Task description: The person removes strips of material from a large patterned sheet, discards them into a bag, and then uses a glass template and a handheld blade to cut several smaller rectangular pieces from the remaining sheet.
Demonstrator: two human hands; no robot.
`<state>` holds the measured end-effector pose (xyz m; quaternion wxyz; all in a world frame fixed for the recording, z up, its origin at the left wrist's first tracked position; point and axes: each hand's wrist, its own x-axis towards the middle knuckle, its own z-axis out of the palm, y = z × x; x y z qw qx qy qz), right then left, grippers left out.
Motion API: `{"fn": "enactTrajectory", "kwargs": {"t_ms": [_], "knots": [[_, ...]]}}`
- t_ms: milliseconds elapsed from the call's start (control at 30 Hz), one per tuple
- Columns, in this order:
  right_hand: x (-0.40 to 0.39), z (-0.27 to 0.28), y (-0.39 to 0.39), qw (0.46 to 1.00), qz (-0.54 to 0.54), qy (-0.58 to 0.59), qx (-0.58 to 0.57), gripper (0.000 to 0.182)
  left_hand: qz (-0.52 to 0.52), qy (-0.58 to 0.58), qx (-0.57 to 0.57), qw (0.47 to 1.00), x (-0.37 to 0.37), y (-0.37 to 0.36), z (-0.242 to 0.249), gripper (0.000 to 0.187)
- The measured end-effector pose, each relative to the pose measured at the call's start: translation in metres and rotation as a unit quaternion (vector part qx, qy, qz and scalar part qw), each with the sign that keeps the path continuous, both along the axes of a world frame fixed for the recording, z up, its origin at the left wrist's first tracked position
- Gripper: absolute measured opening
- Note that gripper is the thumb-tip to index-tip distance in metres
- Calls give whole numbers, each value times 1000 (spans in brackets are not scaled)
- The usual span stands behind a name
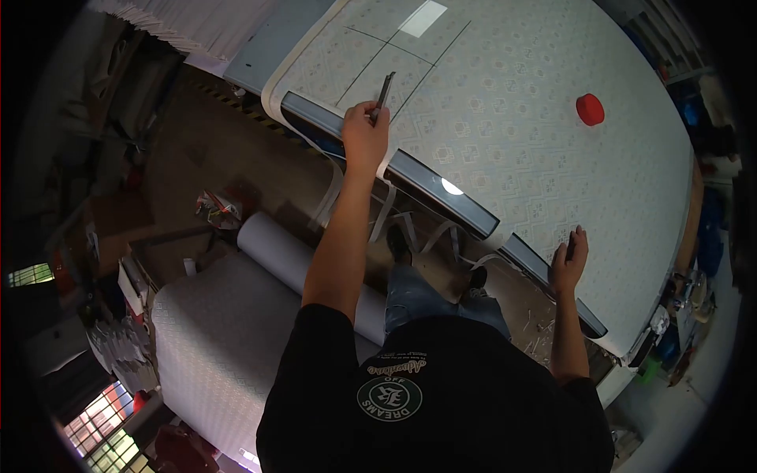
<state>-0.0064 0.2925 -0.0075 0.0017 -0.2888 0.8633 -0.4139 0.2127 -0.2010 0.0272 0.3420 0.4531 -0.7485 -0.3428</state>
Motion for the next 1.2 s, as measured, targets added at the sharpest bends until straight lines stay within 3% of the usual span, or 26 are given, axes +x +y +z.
{"fn": "enactTrajectory", "kwargs": {"t_ms": [67, 167, 233, 300, 367, 433, 467, 533, 600, 667, 700, 733, 767, 800, 833, 867, 900, 933, 1000, 1100, 1133, 1200], "knots": [[-3, 5, 1, 998, 14, 39, 42, 42, -5, 148, 165, 975, 1, 70, 12, 26], [-2, 17, 0, 985, 49, 128, 107, 40, -45, 175, 143, 973, 3, 182, -4, 23], [2, 30, 4, 979, 82, 124, 137, 45, -69, 259, 270, 925, -8, 265, -12, 23], [-6, 30, 19, 982, 187, 6, 14, 43, -78, 218, 235, 944, -20, 339, -9, 22], [-1, 28, 38, 932, 305, -171, -90, 42, -100, 231, 298, 921, -31, 399, -4, 21], [19, 50, 59, 899, 381, -190, -100, 42, -111, 216, 328, 913, -44, 455, 2, 21], [31, 52, 70, 899, 380, -192, -100, 42, -118, 214, 353, 903, -53, 478, 5, 22], [49, 55, 96, 800, 276, -515, -135, 37, -135, 192, 332, 914, -64, 513, 10, 25], [33, 57, 117, 808, 286, -502, -114, 35, -171, 147, 283, 932, -74, 542, 10, 30], [17, 56, 133, 779, 249, -558, -141, 37, -193, 162, 285, 925, -85, 553, 23, 32], [1, 52, 141, 778, 252, -558, -140, 37, -220, 173, 291, 915, -88, 557, 28, 34], [-20, 48, 150, 862, 292, -414, -25, 37, -217, 174, 291, 915, -90, 561, 29, 34], [-34, 52, 158, 909, 319, -252, 92, 37, -188, 72, 269, 942, -93, 565, 29, 40], [-44, 59, 167, 908, 322, -251, 95, 37, -157, -30, 242, 957, -97, 567, 28, 47], [-54, 82, 169, 912, 285, -228, 186, 36, -152, -26, 244, 957, -100, 569, 19, 47], [-61, 94, 173, 908, 244, -202, 273, 34, -95, -97, 214, 967, -104, 573, 3, 60], [-67, 95, 181, 907, 247, -200, 277, 34, -37, -169, 185, 968, -106, 576, -14, 72], [-74, 96, 188, 903, 250, -189, 294, 33, -35, -166, 188, 968, -110, 574, -32, 72], [-80, 99, 194, 897, 256, -176, 314, 31, -62, -191, 329, 923, -117, 566, -62, 82], [-84, 104, 196, 864, 335, -131, 352, 26, -138, -246, 355, 891, -125, 553, -20, 74], [-83, 100, 197, 877, 345, -99, 320, 22, -136, -242, 359, 891, -123, 554, -23, 74], [-82, 98, 196, 886, 357, -66, 288, 18, -192, -84, 371, 904, -119, 555, -26, 66]]}}
